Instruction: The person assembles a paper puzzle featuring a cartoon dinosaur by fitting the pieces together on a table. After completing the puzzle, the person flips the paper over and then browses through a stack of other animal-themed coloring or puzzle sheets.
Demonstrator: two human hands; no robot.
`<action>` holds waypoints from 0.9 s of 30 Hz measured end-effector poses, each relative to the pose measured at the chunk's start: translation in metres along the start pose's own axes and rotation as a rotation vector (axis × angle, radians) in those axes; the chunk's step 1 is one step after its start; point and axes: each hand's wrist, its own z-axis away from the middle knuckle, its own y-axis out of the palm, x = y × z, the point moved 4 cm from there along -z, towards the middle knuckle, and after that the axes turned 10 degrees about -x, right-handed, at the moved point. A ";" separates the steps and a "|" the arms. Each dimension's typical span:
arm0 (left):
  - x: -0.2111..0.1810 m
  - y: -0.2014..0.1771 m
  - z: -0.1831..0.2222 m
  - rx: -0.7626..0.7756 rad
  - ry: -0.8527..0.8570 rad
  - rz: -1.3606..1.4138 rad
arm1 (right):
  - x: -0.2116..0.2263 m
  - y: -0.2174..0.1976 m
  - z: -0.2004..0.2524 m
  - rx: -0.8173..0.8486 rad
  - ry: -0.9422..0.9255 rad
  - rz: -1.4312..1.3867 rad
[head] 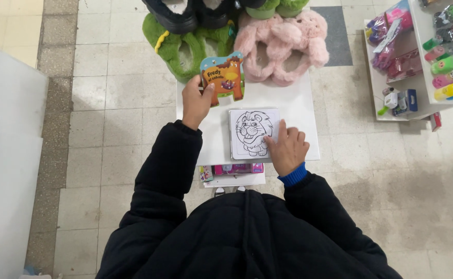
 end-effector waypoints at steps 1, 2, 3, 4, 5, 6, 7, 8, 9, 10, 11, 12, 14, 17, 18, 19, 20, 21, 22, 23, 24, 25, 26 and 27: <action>-0.013 -0.008 0.009 0.001 -0.003 -0.002 | -0.002 0.000 0.001 0.004 0.000 0.000; -0.028 -0.016 0.018 0.027 0.002 0.067 | 0.000 -0.007 0.002 -0.143 -0.095 -0.030; -0.042 -0.025 0.027 0.051 0.006 0.135 | 0.003 -0.013 0.003 -0.289 -0.193 -0.062; -0.042 -0.028 0.037 0.048 0.003 0.132 | 0.002 -0.016 0.002 -0.285 -0.195 -0.064; -0.044 -0.027 0.047 0.127 0.006 0.286 | 0.002 -0.018 -0.001 -0.217 -0.189 -0.329; -0.046 -0.026 0.057 0.205 0.009 0.440 | 0.001 -0.020 -0.004 -0.145 -0.181 -0.591; -0.046 -0.027 0.069 0.202 0.000 0.439 | -0.001 -0.017 0.001 -0.136 -0.180 -0.591; -0.045 -0.024 0.082 0.275 -0.085 0.500 | -0.005 -0.009 0.005 0.007 -0.079 -0.845; -0.044 -0.021 0.095 0.347 -0.167 0.559 | -0.006 -0.001 0.010 0.154 0.027 -1.096; -0.050 -0.021 0.106 0.345 -0.172 0.558 | 0.001 -0.008 0.012 0.160 0.028 -1.097; -0.055 -0.022 0.115 0.326 -0.185 0.532 | 0.009 -0.015 0.013 0.179 0.066 -1.159; -0.061 -0.022 0.125 0.308 -0.198 0.505 | 0.016 -0.021 0.014 0.198 0.104 -1.220; -0.058 -0.019 0.137 0.276 -0.005 0.253 | 0.035 -0.047 0.017 0.196 0.066 -1.216; -0.081 -0.021 0.148 0.324 0.063 0.169 | 0.051 -0.074 0.023 0.182 -0.075 -1.181; -0.092 -0.022 0.152 0.404 -0.060 0.340 | 0.056 -0.082 0.026 0.170 -0.175 -1.150; -0.092 -0.024 0.153 0.402 -0.061 0.338 | 0.056 -0.082 0.026 0.172 -0.176 -1.153; -0.094 -0.025 0.155 0.435 -0.003 0.343 | 0.058 -0.083 0.027 0.162 -0.236 -1.171; -0.096 -0.025 0.157 0.471 0.056 0.350 | 0.058 -0.085 0.029 0.148 -0.294 -1.187; -0.096 -0.026 0.158 0.474 0.056 0.349 | 0.059 -0.087 0.029 0.146 -0.291 -1.188; -0.097 -0.025 0.158 0.504 0.032 0.381 | 0.060 -0.089 0.028 0.167 -0.274 -1.260; -0.097 -0.025 0.158 0.534 0.008 0.414 | 0.060 -0.092 0.027 0.188 -0.257 -1.332; -0.097 -0.025 0.157 0.536 0.009 0.413 | 0.059 -0.092 0.027 0.186 -0.256 -1.332; -0.096 -0.025 0.157 0.557 -0.050 0.468 | 0.058 -0.091 0.027 0.194 -0.238 -1.376; -0.095 -0.024 0.158 0.576 -0.111 0.523 | 0.057 -0.091 0.028 0.204 -0.219 -1.420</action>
